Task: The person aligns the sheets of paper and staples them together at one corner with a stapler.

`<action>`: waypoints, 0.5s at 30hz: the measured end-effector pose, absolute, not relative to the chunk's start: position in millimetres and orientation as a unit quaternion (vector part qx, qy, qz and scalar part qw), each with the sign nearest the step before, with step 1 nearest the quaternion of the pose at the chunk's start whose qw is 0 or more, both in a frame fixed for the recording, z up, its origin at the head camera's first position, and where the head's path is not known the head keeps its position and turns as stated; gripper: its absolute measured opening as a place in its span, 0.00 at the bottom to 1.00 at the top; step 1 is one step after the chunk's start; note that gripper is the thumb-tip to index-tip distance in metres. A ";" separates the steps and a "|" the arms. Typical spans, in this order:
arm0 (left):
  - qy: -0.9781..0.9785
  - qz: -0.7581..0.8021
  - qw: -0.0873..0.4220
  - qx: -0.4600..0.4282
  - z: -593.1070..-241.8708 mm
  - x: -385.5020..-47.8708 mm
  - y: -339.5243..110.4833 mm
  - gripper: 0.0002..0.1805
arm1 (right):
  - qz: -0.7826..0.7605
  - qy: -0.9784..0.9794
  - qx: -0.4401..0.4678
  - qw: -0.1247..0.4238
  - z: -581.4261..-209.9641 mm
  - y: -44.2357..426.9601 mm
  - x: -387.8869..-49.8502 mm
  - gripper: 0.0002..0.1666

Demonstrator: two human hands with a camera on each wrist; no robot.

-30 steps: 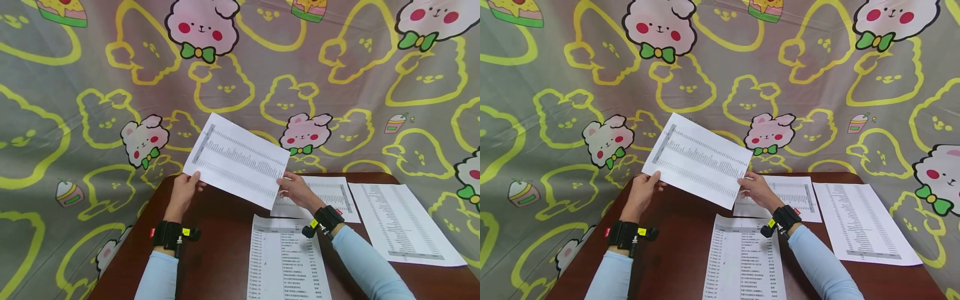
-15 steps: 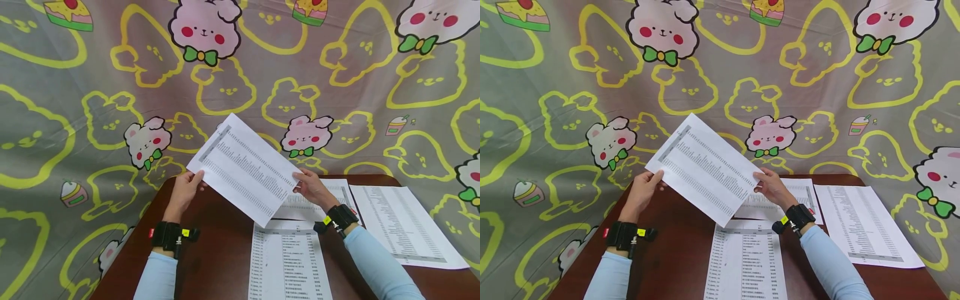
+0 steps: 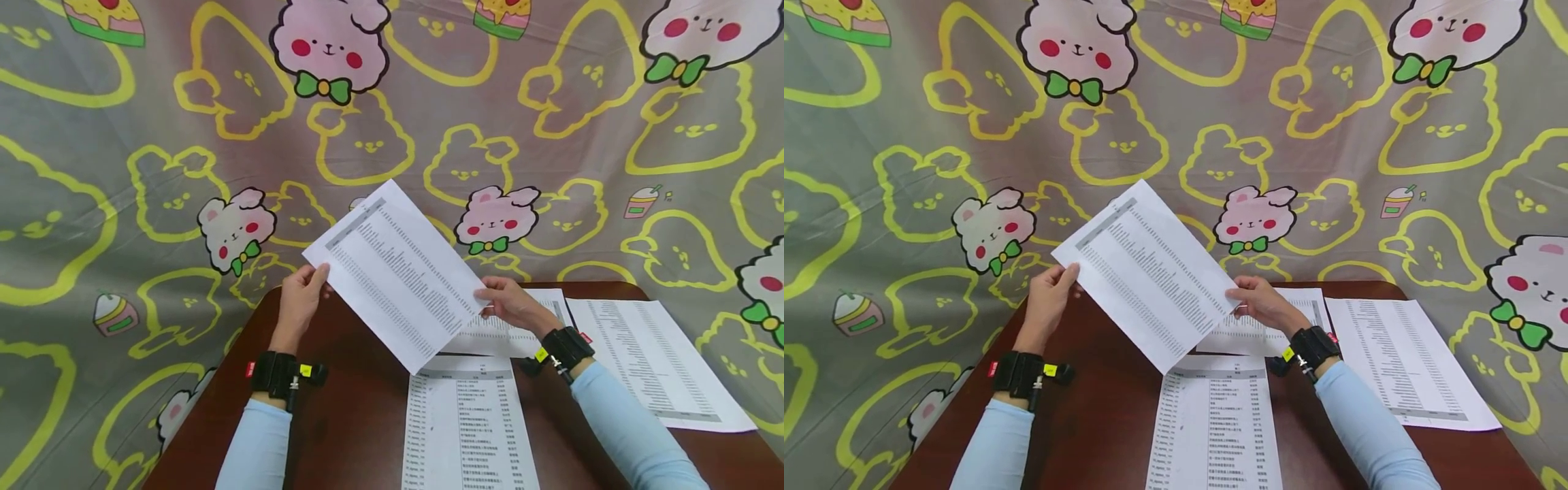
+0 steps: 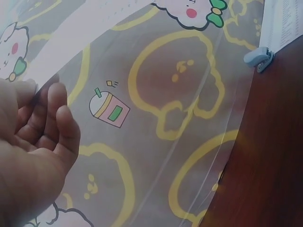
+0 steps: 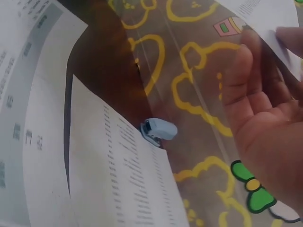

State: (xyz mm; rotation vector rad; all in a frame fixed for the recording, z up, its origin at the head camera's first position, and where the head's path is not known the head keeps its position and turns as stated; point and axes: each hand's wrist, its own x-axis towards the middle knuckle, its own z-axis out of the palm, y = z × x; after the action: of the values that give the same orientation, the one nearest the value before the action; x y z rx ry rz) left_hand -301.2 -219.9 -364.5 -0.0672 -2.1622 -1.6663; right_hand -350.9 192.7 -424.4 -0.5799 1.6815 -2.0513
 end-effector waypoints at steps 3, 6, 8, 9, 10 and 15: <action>-0.776 -0.592 0.219 -0.019 -362.1 -303.6 -217.4 0.23 | -0.699 0.646 -0.214 0.219 -421.7 196.3 -346.6 0.07; -0.776 -0.590 0.222 -0.018 -360.1 -305.3 -214.5 0.22 | -0.654 0.685 -0.228 0.227 -416.7 200.3 -338.4 0.08; -0.781 -0.586 0.217 -0.019 -359.1 -307.0 -212.7 0.22 | -0.625 0.704 -0.244 0.231 -412.3 203.1 -332.3 0.09; -0.782 -0.586 0.214 -0.021 -358.6 -307.8 -211.8 0.22 | -0.611 0.714 -0.251 0.233 -409.6 204.1 -329.3 0.11; -0.783 -0.586 0.210 -0.021 -357.9 -308.5 -210.9 0.22 | -0.597 0.722 -0.260 0.234 -406.9 205.0 -326.7 0.12; -0.786 -0.588 0.189 -0.022 -355.1 -312.3 -208.0 0.22 | -0.539 0.759 -0.276 0.238 -395.6 208.3 -317.1 0.18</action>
State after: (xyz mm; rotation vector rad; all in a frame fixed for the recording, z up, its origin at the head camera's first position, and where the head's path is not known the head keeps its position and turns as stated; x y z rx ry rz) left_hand -312.3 -208.0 -355.1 -0.0622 -2.2095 -1.6535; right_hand -317.1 208.3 -395.6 -0.7560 2.0797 -1.4765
